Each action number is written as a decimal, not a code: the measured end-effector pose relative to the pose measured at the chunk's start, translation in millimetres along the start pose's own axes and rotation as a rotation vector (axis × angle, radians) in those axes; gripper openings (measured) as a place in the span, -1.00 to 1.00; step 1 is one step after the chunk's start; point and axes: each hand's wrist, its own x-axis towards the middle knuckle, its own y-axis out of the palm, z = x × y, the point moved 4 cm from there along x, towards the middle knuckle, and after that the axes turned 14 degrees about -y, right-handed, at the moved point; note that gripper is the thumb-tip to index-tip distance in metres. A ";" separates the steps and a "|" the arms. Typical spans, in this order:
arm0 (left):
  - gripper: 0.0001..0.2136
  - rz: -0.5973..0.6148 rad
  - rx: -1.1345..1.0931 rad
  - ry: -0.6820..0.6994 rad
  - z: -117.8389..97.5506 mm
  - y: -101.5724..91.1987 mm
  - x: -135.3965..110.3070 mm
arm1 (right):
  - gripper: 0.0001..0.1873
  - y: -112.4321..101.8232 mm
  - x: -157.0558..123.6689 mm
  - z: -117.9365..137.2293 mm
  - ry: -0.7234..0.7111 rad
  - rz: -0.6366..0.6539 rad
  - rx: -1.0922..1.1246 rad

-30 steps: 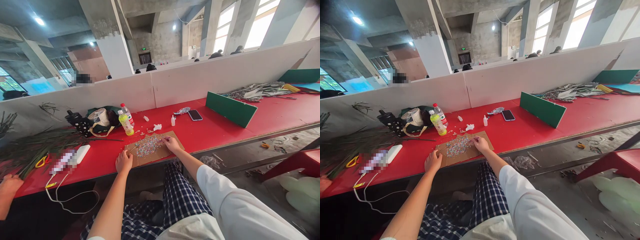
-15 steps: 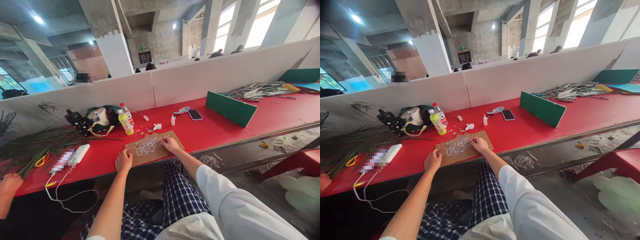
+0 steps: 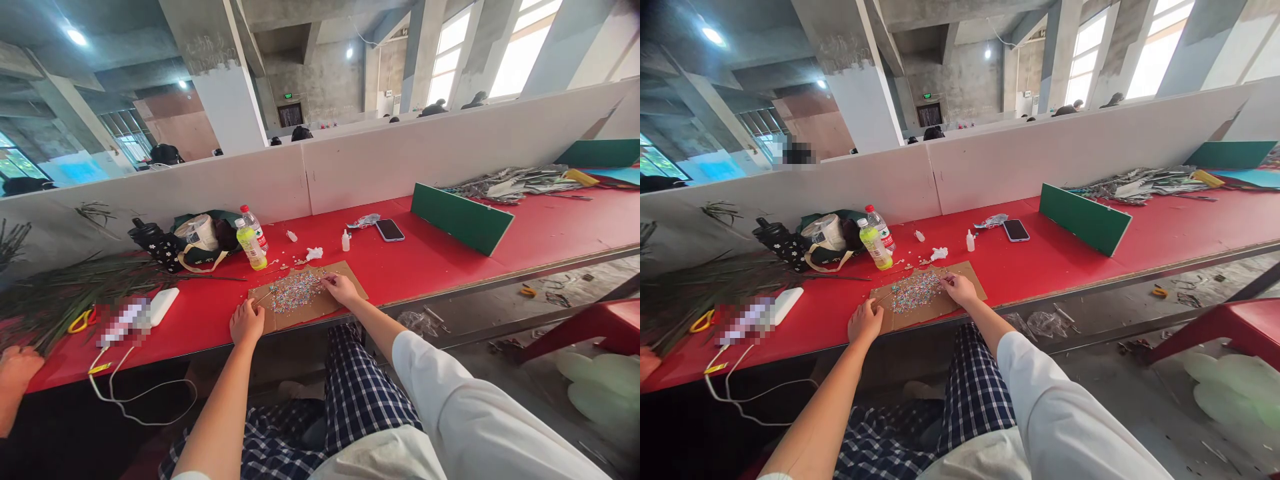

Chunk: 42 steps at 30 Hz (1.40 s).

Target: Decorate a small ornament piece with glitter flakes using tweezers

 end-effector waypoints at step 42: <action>-0.60 0.014 0.007 -0.002 0.0 -2.2 -0.8 | -0.65 1.3 1.9 -1.2 0.024 -0.007 -0.003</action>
